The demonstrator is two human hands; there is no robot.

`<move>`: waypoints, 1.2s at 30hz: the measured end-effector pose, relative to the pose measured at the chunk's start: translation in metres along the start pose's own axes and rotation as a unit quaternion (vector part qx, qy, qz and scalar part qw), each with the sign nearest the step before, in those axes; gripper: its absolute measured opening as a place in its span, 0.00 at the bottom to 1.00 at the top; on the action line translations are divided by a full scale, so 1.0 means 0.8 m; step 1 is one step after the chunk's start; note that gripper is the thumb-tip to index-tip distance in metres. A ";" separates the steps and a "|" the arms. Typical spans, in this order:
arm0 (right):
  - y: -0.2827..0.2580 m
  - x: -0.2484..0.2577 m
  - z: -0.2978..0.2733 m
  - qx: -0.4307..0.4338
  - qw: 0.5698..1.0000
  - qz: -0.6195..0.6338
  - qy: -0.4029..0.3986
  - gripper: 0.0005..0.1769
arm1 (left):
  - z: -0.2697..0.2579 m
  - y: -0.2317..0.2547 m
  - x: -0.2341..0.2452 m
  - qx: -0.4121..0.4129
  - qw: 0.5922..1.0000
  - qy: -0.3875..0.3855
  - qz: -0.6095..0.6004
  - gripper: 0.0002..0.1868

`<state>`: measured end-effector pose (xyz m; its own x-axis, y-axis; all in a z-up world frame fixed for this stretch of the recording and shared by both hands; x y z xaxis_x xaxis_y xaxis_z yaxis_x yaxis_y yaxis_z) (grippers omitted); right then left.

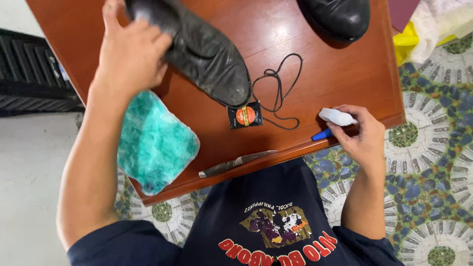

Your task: The person applies glue to the toe area of a black leather shoe and presses the leather to bond it. They handle a small packet, a glue bottle, and a cloth while working on the shoe on a wooden table.

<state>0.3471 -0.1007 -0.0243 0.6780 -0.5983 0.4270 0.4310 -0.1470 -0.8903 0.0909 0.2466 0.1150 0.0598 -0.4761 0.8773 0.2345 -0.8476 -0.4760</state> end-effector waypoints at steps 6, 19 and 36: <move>0.008 0.000 0.010 -0.020 1.000 -0.012 0.020 0.21 | -0.036 0.037 -0.007 0.013 0.979 -0.157 -0.131 0.25; -0.008 -0.008 0.000 0.072 0.997 -0.017 0.022 0.19 | -0.047 0.055 -0.008 -0.147 0.981 -0.057 -0.115 0.18; -0.028 -0.016 0.014 0.078 0.994 -0.047 0.054 0.18 | -0.014 0.109 -0.139 -0.307 0.943 -0.066 -0.106 0.12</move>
<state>0.3355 -0.0806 -0.0082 0.5660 -0.6696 0.4808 0.5826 -0.0878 -0.8080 0.0943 0.2230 -0.0248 0.2055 -0.2808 0.9375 -0.3494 -0.9159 -0.1978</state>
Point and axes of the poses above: each hand's wrist, its own z-axis towards the middle knuckle, its own x-axis out of the back of the hand, y = z × x, the point moved 8 cm from there along z, towards the middle knuckle, and after that the axes turned 6 degrees about z, right-handed, at the moved point
